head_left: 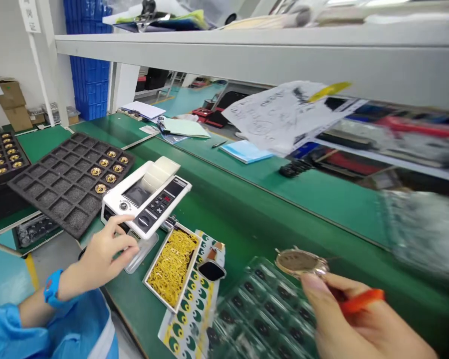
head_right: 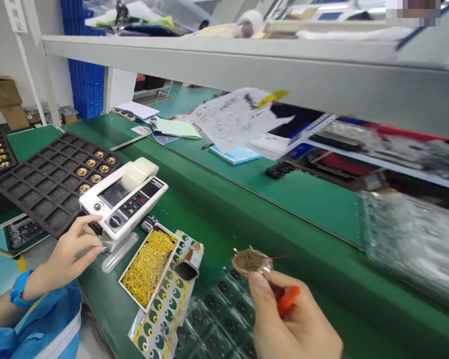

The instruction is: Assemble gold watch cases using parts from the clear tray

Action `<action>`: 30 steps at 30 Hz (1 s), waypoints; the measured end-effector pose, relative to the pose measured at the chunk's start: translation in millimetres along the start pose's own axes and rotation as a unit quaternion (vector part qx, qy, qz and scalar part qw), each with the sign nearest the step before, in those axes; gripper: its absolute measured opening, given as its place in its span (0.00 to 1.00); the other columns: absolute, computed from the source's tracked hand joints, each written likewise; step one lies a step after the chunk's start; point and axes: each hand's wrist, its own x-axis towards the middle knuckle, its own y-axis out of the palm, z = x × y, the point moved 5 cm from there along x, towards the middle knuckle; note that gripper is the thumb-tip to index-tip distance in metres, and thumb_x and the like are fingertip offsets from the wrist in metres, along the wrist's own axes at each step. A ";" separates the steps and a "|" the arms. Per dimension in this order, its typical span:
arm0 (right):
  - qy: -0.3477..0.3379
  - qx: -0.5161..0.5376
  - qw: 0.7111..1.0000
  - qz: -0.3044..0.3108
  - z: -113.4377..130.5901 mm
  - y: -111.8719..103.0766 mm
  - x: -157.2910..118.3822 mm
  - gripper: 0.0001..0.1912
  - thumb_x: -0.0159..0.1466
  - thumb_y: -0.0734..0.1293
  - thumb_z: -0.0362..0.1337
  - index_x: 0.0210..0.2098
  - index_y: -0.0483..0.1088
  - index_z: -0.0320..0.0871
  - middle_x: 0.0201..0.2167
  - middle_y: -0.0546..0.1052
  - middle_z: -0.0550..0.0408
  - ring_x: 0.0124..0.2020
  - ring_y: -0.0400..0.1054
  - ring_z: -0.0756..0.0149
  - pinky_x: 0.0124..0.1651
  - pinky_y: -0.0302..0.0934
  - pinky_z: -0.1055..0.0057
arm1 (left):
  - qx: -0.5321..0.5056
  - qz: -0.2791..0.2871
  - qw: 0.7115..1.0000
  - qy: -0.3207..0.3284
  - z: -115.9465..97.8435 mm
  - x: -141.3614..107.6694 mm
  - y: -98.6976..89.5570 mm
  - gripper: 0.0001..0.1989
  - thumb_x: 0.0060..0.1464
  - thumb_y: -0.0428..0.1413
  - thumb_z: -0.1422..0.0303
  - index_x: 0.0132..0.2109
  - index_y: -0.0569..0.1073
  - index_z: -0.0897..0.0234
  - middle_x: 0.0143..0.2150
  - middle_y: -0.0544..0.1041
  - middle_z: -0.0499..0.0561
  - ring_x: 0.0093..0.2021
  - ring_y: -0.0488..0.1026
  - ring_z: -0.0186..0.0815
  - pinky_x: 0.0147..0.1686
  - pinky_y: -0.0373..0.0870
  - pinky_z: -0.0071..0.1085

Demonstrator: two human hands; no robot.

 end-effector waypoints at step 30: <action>-0.067 0.358 0.899 0.243 55.8 -29.5 -3.9 0.23 0.61 0.66 0.58 0.28 0.64 0.44 0.27 0.63 0.58 0.28 0.58 0.68 0.33 0.59 0.69 | -0.103 0.290 0.942 0.134 -129.4 70.6 155.4 0.12 0.53 0.57 0.66 0.23 0.73 0.64 0.23 0.59 0.44 0.25 0.57 0.30 0.25 0.52 0.29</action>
